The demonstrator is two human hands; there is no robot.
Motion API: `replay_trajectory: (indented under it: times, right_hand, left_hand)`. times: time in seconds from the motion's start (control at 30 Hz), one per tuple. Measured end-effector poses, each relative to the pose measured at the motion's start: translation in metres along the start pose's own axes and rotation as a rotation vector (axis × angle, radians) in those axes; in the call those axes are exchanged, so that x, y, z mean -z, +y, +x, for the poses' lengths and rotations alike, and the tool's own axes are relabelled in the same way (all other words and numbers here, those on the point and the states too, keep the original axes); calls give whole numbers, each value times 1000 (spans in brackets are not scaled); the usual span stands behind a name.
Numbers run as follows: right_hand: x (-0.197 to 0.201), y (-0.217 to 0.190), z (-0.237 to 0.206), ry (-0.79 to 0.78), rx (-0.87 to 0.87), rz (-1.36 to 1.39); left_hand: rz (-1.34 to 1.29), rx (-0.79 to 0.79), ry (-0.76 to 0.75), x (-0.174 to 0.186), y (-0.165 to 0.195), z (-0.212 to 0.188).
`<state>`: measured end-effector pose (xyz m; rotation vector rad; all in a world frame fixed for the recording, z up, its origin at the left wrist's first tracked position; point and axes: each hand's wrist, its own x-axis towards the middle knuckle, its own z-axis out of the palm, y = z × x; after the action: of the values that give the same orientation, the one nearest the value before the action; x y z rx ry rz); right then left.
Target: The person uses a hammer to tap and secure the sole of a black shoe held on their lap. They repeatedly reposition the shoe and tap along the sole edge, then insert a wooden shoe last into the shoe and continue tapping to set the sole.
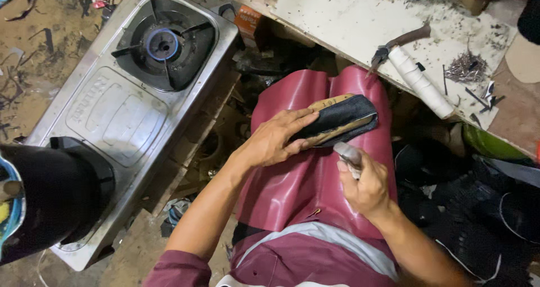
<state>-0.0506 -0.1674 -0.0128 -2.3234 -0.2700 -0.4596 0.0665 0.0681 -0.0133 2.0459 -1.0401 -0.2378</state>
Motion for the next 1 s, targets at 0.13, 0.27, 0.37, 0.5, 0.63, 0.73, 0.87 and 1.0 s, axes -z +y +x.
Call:
replay_trajectory:
  times: [0.13,0.27,0.37,0.5,0.63,0.73,0.87,1.0]
  right_hand:
    - [-5,-9,5,-311,-197,-108]
    - [-13,-9,9,-82,35,92]
    - [-19,-4,7,-178,2,-12]
    - [-21,-2,-6,-409,-251,-32]
    - [-21,-9,-29,-484,-388,71]
    - [-17,-11,-44,-511,-370,91]
    - [-11,-3,-56,-515,-798,380]
    - [-6,11,-57,-427,-879,551]
  left_hand:
    - [-8,-39,-15,2,-2,1]
    - [-49,-46,-71,2,-10,-1]
    - [-121,-116,-136,11,-21,2]
    - [-74,-51,-203,27,-18,27]
    - [294,125,-178,-8,31,85]
    - [407,231,-329,-12,55,113]
    - [84,-51,171,7,63,104]
    - [-87,-87,773,11,59,60]
